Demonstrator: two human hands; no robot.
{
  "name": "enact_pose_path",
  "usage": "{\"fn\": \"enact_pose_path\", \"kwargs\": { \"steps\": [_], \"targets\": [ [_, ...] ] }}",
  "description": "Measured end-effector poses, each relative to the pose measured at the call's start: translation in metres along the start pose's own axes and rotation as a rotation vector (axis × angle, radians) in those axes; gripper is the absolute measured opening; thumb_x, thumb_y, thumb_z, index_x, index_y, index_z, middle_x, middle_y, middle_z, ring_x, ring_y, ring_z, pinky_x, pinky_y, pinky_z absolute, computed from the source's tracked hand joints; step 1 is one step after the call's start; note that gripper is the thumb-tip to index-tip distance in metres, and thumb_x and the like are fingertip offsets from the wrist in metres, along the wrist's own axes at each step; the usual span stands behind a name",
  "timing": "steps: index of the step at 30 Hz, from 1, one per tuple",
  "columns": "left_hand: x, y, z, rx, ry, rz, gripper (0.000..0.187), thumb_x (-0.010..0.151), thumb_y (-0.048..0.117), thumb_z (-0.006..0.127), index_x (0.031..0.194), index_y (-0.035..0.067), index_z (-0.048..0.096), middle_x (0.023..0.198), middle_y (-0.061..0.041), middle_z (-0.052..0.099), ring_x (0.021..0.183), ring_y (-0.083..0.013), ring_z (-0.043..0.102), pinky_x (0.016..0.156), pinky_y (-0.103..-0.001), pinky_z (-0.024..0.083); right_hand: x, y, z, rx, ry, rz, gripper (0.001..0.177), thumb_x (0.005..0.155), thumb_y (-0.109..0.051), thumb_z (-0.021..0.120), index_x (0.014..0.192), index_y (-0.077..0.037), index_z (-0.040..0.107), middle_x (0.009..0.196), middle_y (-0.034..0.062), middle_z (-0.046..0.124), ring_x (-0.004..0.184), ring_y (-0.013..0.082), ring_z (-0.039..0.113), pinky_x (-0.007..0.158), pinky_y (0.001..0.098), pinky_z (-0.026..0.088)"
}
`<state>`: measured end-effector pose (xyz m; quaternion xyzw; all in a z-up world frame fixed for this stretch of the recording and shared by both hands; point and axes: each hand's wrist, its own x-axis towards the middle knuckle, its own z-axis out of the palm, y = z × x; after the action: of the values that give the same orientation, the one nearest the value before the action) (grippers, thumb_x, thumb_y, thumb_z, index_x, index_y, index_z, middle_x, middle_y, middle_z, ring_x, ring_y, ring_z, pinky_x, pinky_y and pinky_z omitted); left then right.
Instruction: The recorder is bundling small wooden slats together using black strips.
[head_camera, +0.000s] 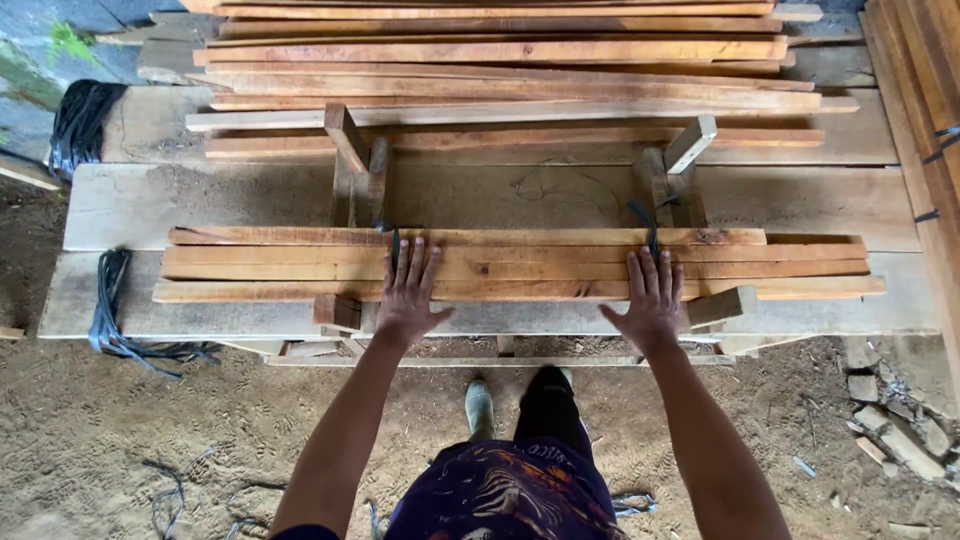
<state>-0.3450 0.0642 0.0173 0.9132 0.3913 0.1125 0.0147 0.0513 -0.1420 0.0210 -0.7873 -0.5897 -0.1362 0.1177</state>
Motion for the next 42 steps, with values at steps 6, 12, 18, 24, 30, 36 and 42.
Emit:
{"fn": "enact_pose_path", "kwargs": {
  "steps": [6,12,18,24,30,36,42],
  "targets": [
    [0.0,-0.003,0.044,0.203,0.094,-0.028,0.122,0.069,0.0,0.08,0.169,0.024,0.015,0.173,-0.017,0.015,0.157,-0.0409,0.019,0.124,-0.062,0.023,0.008,-0.008,0.039,-0.168,0.051,0.096,0.108,0.065,-0.013,0.084,0.163,-0.022,0.04,0.155,0.0119,0.047,0.144,0.0495,0.041,0.122,0.0669,0.03],
    [0.003,-0.002,0.038,0.177,0.084,-0.02,0.124,0.069,-0.004,0.081,0.169,0.025,0.014,0.173,-0.017,0.014,0.157,-0.0405,0.019,0.124,-0.063,0.021,0.01,-0.007,0.031,-0.196,0.001,0.052,0.111,0.064,-0.013,0.082,0.166,-0.021,0.038,0.158,0.0121,0.047,0.145,0.0521,0.04,0.12,0.0697,0.033],
    [0.016,-0.002,0.007,0.101,-0.225,-0.068,0.115,0.083,0.01,0.08,0.169,0.029,0.006,0.172,-0.015,0.016,0.159,-0.039,0.015,0.126,-0.063,0.012,0.028,0.011,0.019,-0.183,-0.139,-0.005,0.101,0.067,-0.02,0.078,0.162,-0.022,0.044,0.15,0.007,0.053,0.14,0.0461,0.044,0.114,0.0608,0.036],
    [0.066,-0.03,-0.006,0.015,-0.409,-0.026,0.097,0.088,0.024,0.078,0.166,0.034,0.021,0.163,-0.011,0.036,0.154,-0.0377,0.029,0.123,-0.063,0.023,0.076,0.061,0.047,-0.23,-0.48,-0.029,0.089,0.075,-0.034,0.077,0.157,-0.039,0.042,0.147,-0.0076,0.054,0.135,0.0379,0.055,0.105,0.0558,0.046],
    [0.142,-0.064,-0.049,-0.076,-0.736,-0.126,0.087,0.076,0.042,0.088,0.154,0.042,0.048,0.142,-0.009,0.065,0.125,-0.0354,0.066,0.102,-0.055,0.053,0.175,0.047,-0.022,-0.087,-0.904,0.087,0.094,0.064,-0.03,0.097,0.149,-0.033,0.058,0.139,0.0077,0.071,0.125,0.0365,0.069,0.094,0.0541,0.058],
    [0.149,-0.105,-0.035,0.076,-0.233,0.022,0.071,0.074,0.054,0.083,0.136,0.031,0.057,0.129,0.001,0.067,0.126,-0.0233,0.063,0.113,-0.047,0.042,0.187,0.062,0.02,-0.229,-0.547,-0.053,0.096,0.065,-0.052,0.09,0.147,-0.023,0.049,0.144,0.0086,0.062,0.138,0.0316,0.056,0.114,0.0495,0.035],
    [0.145,-0.103,-0.03,0.1,-0.054,0.112,0.075,0.059,0.063,0.08,0.125,0.033,0.059,0.107,0.003,0.07,0.107,-0.0213,0.068,0.098,-0.043,0.049,0.179,0.056,0.012,-0.188,-0.37,-0.061,0.078,0.067,-0.063,0.081,0.133,-0.029,0.058,0.126,0.0042,0.07,0.122,0.0293,0.064,0.108,0.0498,0.041]
  ]
}}
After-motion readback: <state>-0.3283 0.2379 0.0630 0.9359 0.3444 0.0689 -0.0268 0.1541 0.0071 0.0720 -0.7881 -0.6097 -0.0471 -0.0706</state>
